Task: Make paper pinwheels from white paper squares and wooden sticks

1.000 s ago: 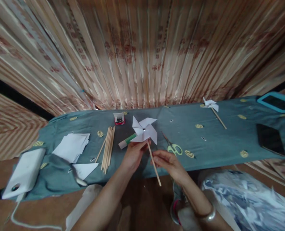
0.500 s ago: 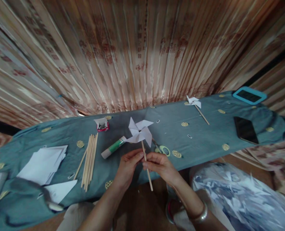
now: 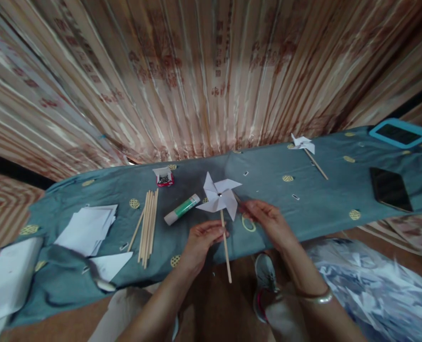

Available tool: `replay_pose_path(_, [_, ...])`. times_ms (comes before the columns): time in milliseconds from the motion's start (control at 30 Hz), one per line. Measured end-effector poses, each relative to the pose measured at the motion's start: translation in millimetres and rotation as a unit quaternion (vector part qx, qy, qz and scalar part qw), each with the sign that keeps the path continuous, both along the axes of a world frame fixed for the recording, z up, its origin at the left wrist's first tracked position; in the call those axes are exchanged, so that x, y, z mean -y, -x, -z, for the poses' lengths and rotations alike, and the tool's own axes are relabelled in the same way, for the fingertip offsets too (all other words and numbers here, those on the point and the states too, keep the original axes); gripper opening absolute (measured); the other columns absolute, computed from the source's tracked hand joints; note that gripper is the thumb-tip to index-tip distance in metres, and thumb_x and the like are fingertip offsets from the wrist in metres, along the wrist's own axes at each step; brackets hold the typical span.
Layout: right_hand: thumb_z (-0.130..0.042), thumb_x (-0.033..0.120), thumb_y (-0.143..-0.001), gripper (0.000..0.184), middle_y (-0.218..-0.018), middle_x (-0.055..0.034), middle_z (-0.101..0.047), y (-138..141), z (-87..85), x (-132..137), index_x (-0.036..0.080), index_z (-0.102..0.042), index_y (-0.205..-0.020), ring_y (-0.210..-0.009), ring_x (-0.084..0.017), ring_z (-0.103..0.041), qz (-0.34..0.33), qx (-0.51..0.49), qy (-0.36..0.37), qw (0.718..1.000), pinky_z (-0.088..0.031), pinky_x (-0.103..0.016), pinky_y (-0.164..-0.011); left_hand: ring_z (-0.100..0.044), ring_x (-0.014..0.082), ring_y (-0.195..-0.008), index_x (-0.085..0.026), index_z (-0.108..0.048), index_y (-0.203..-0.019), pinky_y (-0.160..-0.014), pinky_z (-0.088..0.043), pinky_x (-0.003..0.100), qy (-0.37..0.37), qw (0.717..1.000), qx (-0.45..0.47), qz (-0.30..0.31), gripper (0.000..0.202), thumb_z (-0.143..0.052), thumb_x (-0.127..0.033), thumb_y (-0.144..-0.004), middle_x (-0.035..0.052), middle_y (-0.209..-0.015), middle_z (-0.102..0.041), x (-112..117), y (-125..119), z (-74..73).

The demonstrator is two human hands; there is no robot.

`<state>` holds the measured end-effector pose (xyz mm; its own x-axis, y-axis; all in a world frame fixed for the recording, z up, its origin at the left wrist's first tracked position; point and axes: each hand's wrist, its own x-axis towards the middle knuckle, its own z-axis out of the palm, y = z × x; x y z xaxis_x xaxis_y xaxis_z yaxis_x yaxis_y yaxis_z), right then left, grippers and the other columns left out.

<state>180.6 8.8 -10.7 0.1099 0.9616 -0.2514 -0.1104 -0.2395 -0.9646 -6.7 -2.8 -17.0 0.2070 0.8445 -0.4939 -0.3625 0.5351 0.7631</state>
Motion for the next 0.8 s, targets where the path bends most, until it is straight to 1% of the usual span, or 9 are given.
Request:
replay_pose_path(67, [-0.078,0.060,-0.061,0.045,-0.084,-0.0026,-0.073,-4.5,1.7,-5.3,0.021,-0.073,-0.083,-0.075,-0.014,-0.063,0.063,-0.035,-0.011,0.997,-0.047,-0.024,-0.066,-0.066,0.0128,-0.062,-0.013,-0.077,-0.074,-0.063,-0.050,0.022,0.011,1.000,0.001,0.011,0.041,-0.092,-0.036,-0.044,0.0041,-0.066,-0.071,3.3,0.1,1.7])
replay_pose_path(100, [-0.080,0.058,-0.061,0.044,-0.089,-0.0028,-0.073,-5.3,1.8,-7.6,0.022,-0.073,-0.086,-0.081,-0.015,-0.065,0.075,-0.058,-0.015,0.995,-0.049,-0.024,-0.070,-0.066,0.0126,-0.061,-0.013,-0.077,-0.075,-0.062,-0.050,0.021,0.013,1.000,0.001,0.018,0.040,-0.091,-0.036,-0.045,0.0041,-0.067,-0.071,4.9,-0.1,2.3])
replay_pose_path(167, [-0.081,0.054,-0.063,0.043,-0.096,-0.0026,-0.073,-4.4,0.6,-11.7,0.024,-0.072,-0.093,-0.088,-0.017,-0.066,0.066,-0.103,-0.015,0.992,-0.051,-0.026,-0.077,-0.065,0.0124,-0.060,-0.013,-0.077,-0.075,-0.060,-0.049,0.021,0.016,0.999,0.000,0.030,0.039,-0.091,-0.036,-0.046,0.0043,-0.068,-0.071,7.7,-0.9,3.2])
replay_pose_path(233, [-0.081,0.050,-0.065,0.043,-0.096,-0.0014,-0.073,-1.9,-1.8,-14.8,0.026,-0.071,-0.099,-0.088,-0.017,-0.067,0.047,-0.135,-0.011,0.990,-0.052,-0.027,-0.079,-0.065,0.0126,-0.058,-0.013,-0.077,-0.074,-0.060,-0.050,0.023,0.019,0.999,-0.005,0.038,0.039,-0.091,-0.036,-0.046,0.0044,-0.068,-0.071,9.8,-2.2,3.6])
replay_pose_path(333, [-0.080,0.047,-0.067,0.043,-0.090,0.0003,-0.073,1.8,-5.8,-17.1,0.027,-0.069,-0.103,-0.078,-0.014,-0.067,0.030,-0.164,-0.001,0.986,-0.053,-0.024,-0.069,-0.064,0.0131,-0.057,-0.014,-0.076,-0.072,-0.062,-0.051,0.025,0.020,0.999,-0.016,0.046,0.040,-0.091,-0.038,-0.044,0.0042,-0.066,-0.070,11.2,-4.1,3.5])
replay_pose_path(467, [-0.083,0.042,-0.065,0.045,-0.080,0.0004,-0.072,4.1,-9.3,-16.5,0.024,-0.068,-0.103,-0.065,-0.012,-0.065,0.019,-0.190,0.009,0.982,-0.051,-0.021,-0.058,-0.065,0.0135,-0.058,-0.014,-0.076,-0.071,-0.063,-0.052,0.026,0.018,0.998,-0.027,0.048,0.042,-0.091,-0.040,-0.042,0.0037,-0.065,-0.070,11.0,-5.4,3.4])
replay_pose_path(567, [-0.083,0.037,-0.064,0.044,-0.079,0.0012,-0.072,4.4,-8.6,-15.1,0.023,-0.068,-0.104,-0.062,-0.011,-0.063,0.018,-0.184,0.009,0.983,-0.050,-0.021,-0.055,-0.065,0.0130,-0.057,-0.014,-0.076,-0.070,-0.064,-0.052,0.026,0.018,0.998,-0.031,0.042,0.042,-0.091,-0.041,-0.041,0.0030,-0.065,-0.070,10.3,-5.7,3.7])
replay_pose_path(667, [-0.082,0.034,-0.065,0.043,-0.082,0.0016,-0.073,4.2,-5.7,-14.2,0.024,-0.069,-0.105,-0.060,-0.009,-0.060,0.021,-0.167,0.002,0.986,-0.047,-0.020,-0.052,-0.064,0.0131,-0.057,-0.014,-0.076,-0.071,-0.063,-0.052,0.025,0.016,0.998,-0.033,0.041,0.043,-0.091,-0.041,-0.041,0.0031,-0.064,-0.070,9.7,-5.9,3.9])
replay_pose_path(800, [-0.083,0.034,-0.063,0.043,-0.084,0.0012,-0.073,5.6,-3.3,-14.1,0.024,-0.070,-0.103,-0.063,-0.009,-0.060,0.015,-0.162,-0.003,0.987,-0.047,-0.019,-0.052,-0.064,0.0134,-0.056,-0.014,-0.076,-0.070,-0.062,-0.052,0.025,0.014,0.999,-0.036,0.032,0.043,-0.091,-0.041,-0.041,0.0032,-0.062,-0.070,9.4,-6.2,4.1])
